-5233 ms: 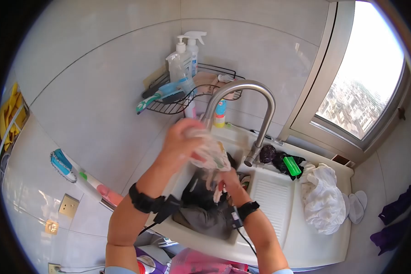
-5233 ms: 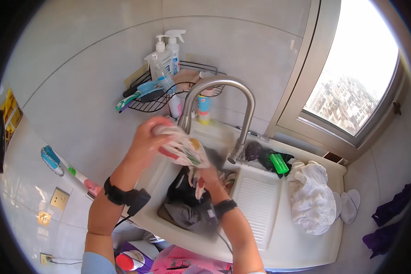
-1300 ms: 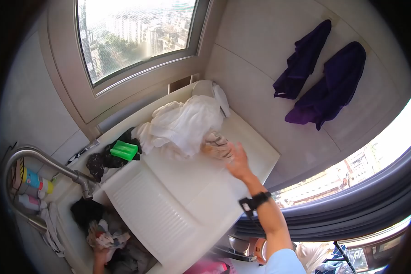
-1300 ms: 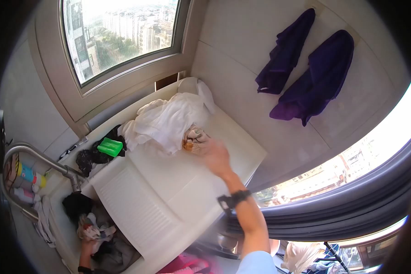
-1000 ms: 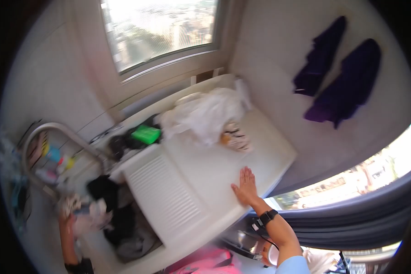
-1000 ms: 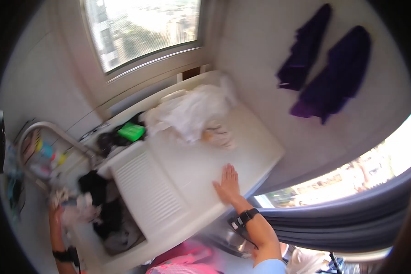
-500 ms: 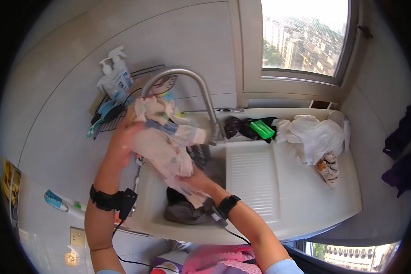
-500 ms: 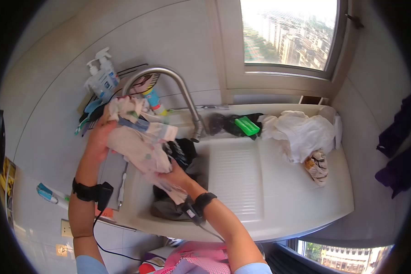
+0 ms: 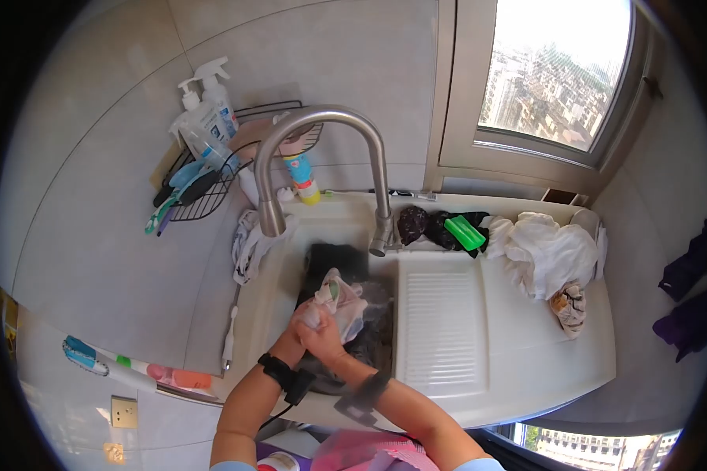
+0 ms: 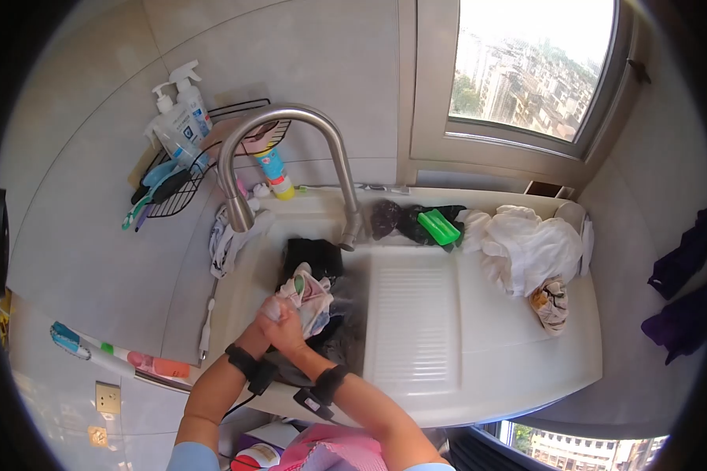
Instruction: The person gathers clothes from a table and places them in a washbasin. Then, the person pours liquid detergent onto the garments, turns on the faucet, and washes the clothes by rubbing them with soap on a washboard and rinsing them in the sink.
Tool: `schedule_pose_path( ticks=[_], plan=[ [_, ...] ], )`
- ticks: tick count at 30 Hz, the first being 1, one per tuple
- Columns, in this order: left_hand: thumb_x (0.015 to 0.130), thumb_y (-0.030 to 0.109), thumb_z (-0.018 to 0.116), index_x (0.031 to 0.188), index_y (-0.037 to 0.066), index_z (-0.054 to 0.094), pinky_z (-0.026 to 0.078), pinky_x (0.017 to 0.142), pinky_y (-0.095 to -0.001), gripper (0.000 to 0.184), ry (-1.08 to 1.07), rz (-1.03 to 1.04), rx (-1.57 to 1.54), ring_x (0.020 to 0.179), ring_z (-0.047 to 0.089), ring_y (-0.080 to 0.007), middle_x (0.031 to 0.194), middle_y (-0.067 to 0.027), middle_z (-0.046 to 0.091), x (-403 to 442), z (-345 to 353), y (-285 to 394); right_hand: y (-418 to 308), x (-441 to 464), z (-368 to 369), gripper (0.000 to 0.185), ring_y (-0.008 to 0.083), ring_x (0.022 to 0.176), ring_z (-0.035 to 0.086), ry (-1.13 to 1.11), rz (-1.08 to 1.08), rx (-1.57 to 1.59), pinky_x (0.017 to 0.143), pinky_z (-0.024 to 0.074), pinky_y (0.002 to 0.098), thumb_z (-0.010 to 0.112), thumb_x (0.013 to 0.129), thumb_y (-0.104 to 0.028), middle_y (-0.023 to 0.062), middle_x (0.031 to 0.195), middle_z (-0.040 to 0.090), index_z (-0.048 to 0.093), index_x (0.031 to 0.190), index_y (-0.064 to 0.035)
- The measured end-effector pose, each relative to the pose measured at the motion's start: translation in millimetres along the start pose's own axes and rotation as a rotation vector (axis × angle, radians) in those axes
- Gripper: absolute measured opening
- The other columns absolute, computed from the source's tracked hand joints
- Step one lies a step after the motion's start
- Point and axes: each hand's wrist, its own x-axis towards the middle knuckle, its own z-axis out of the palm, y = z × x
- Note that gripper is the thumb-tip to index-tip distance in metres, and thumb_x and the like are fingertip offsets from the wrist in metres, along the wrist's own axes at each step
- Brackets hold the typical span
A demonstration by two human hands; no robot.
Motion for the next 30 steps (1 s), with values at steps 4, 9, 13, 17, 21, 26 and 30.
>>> schedule_pose_path(
  ticks=[4, 9, 13, 17, 21, 26, 30],
  plan=[
    [0.083, 0.023, 0.051, 0.095, 0.004, 0.055, 0.050, 0.066, -0.0320, 0.023, 0.599, 0.032, 0.380, 0.078, 0.058, -0.0192, 0.092, -0.0078, 0.058, -7.6, 34.9, 6.2, -2.5, 26.3, -35.2, 0.020, 0.0314, 0.073, 0.059, 0.081, -0.411, -0.611, 0.065, 0.0471, 0.0361, 0.061, 0.069, -0.011, 0.0146, 0.077, 0.060, 0.054, 0.087, -0.0053],
    [0.076, 0.020, 0.058, 0.102, 0.008, 0.055, 0.050, 0.063, -0.0349, 0.029, 0.855, -0.030, 1.007, 0.080, 0.058, -0.0229, 0.091, -0.0119, 0.056, -36.2, -37.9, 32.6, 27.9, 64.5, -109.0, 0.065, 0.0373, 0.092, 0.053, 0.231, -0.101, -1.062, 0.078, 0.0440, 0.0406, 0.072, 0.062, -0.018, 0.0236, 0.098, 0.052, 0.038, 0.117, -0.0087],
    [0.072, 0.019, 0.062, 0.124, 0.010, 0.039, 0.045, 0.080, -0.0424, 0.058, 0.515, 0.133, 2.352, 0.097, 0.054, -0.0322, 0.104, -0.0229, 0.051, -28.2, -63.2, 20.0, 59.3, 24.6, -91.8, 0.074, 0.0446, 0.117, 0.030, -0.182, 0.161, -1.531, 0.089, 0.0326, 0.0571, 0.066, 0.067, -0.027, 0.0226, 0.130, 0.026, 0.029, 0.130, -0.0133],
    [0.072, 0.018, 0.061, 0.128, 0.021, 0.037, 0.039, 0.088, -0.0439, 0.061, 0.484, -0.293, 2.168, 0.107, 0.045, -0.0363, 0.116, -0.0234, 0.042, -8.7, -119.8, -17.9, 111.4, 15.0, -85.1, 0.075, 0.0451, 0.123, 0.020, -0.232, 0.264, -1.746, 0.088, 0.0240, 0.0668, 0.059, 0.070, -0.045, 0.0184, 0.138, 0.019, 0.029, 0.132, -0.0145],
    [0.076, 0.018, 0.056, 0.122, 0.017, 0.043, 0.037, 0.089, -0.0456, 0.048, 0.490, -0.477, 2.252, 0.107, 0.046, -0.0341, 0.113, -0.0202, 0.047, 31.3, -136.5, -6.1, 139.7, 49.9, -104.5, 0.073, 0.0440, 0.120, 0.027, -0.202, 0.106, -1.723, 0.088, 0.0262, 0.0648, 0.057, 0.070, -0.048, 0.0161, 0.133, 0.031, 0.034, 0.129, -0.0118],
    [0.078, 0.020, 0.053, 0.111, 0.008, 0.051, 0.037, 0.090, -0.0439, 0.035, 0.405, -0.316, 2.491, 0.105, 0.049, -0.0317, 0.111, -0.0151, 0.053, 64.4, -183.9, 17.1, 167.9, 100.2, -117.8, 0.071, 0.0360, 0.112, 0.041, -0.241, 0.362, -1.249, 0.092, 0.0329, 0.0478, 0.061, 0.068, -0.043, 0.0169, 0.123, 0.043, 0.037, 0.125, -0.0085],
    [0.072, 0.020, 0.060, 0.108, 0.005, 0.053, 0.039, 0.089, -0.0419, 0.040, 0.455, -0.510, 2.445, 0.101, 0.053, -0.0306, 0.107, -0.0156, 0.056, 66.5, -174.2, 19.9, 212.5, 105.7, -146.1, 0.069, 0.0315, 0.105, 0.049, -0.335, 0.247, -1.261, 0.090, 0.0389, 0.0378, 0.064, 0.069, -0.034, 0.0168, 0.111, 0.053, 0.035, 0.127, -0.0094]
  ],
)
